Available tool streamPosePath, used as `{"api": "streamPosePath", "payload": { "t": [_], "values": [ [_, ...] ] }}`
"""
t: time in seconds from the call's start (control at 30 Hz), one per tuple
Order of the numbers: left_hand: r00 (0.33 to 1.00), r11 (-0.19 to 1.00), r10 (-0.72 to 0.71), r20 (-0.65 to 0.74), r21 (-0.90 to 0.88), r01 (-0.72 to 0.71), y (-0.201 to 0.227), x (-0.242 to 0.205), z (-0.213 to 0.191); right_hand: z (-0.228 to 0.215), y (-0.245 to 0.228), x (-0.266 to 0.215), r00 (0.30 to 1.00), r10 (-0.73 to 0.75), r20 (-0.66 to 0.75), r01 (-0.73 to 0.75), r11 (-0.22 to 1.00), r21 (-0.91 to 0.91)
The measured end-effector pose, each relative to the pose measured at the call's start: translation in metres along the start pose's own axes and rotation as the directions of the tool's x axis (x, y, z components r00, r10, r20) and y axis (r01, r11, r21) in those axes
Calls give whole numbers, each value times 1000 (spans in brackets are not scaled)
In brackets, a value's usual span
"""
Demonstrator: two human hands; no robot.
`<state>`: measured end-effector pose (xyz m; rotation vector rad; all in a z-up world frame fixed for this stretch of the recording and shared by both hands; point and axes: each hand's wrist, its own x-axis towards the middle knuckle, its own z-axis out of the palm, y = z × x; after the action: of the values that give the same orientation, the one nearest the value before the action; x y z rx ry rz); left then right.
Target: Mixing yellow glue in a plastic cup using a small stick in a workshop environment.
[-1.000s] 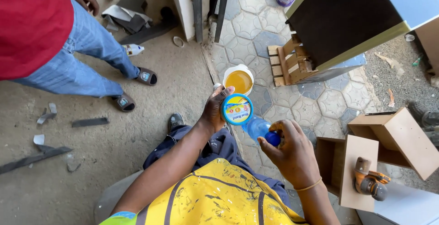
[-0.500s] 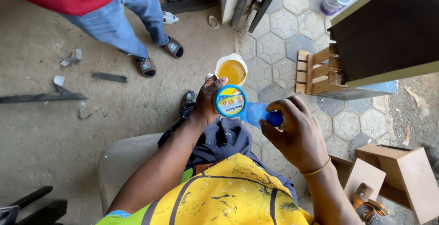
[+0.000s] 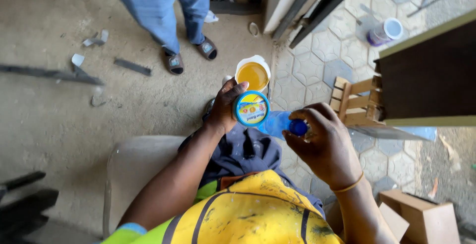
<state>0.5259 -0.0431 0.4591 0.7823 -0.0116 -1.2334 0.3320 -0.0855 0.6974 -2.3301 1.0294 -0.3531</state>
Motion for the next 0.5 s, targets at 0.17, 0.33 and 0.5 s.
{"api": "streamPosePath", "payload": {
  "t": [0.17, 0.33, 0.5],
  "values": [
    [990, 991, 121, -75, -44, -124, 35, -30, 0, 8, -11, 16, 993, -97, 63, 95, 995, 26],
    [943, 961, 219, -250, -112, -253, 38, -43, -56, 21, -37, 43, 952, -248, 180, 237, 968, 82],
    [872, 903, 311, -377, -168, -395, 81, -65, -70, 54, -77, 71, 912, -304, 276, 291, 953, 86]
  ]
}}
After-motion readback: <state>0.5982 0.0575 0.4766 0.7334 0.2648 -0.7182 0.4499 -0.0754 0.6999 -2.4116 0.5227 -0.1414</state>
